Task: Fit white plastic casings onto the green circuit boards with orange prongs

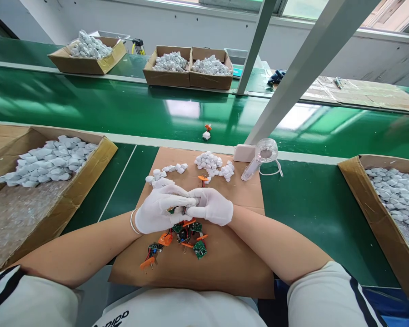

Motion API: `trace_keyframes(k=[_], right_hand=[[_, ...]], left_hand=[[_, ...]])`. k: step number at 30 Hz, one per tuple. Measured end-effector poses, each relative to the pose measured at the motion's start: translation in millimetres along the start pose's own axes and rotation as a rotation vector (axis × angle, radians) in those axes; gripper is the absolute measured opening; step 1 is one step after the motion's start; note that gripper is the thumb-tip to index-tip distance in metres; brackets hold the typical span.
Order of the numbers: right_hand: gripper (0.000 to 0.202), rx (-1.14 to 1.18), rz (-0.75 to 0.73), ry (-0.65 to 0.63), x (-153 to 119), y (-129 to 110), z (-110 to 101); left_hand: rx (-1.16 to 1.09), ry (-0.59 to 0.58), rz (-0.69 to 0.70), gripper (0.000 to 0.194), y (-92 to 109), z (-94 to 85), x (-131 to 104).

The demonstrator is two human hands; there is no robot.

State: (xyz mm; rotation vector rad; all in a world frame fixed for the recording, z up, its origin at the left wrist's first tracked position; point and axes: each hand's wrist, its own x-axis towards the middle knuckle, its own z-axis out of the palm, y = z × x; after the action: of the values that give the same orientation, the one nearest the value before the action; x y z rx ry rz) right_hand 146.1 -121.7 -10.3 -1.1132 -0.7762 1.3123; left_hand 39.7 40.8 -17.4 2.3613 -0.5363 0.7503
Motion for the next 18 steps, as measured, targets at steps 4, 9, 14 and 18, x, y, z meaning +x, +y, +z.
trace_keyframes(k=[4,9,14,18], right_hand=[[0.035,-0.006,-0.016,0.034,-2,2,-2],[0.039,0.108,-0.008,-0.008,-3,7,-9],[0.036,0.053,0.000,0.047,-3,10,-9],[0.041,0.125,-0.013,0.015,-2,10,-11]], left_hand=[[-0.003,-0.013,-0.019,0.021,1,-0.7,1],[0.003,-0.014,-0.002,0.020,1,-1.4,1],[0.001,-0.054,-0.015,0.021,0,-2.0,0],[-0.042,-0.122,-0.085,0.024,-3,-1.5,0]])
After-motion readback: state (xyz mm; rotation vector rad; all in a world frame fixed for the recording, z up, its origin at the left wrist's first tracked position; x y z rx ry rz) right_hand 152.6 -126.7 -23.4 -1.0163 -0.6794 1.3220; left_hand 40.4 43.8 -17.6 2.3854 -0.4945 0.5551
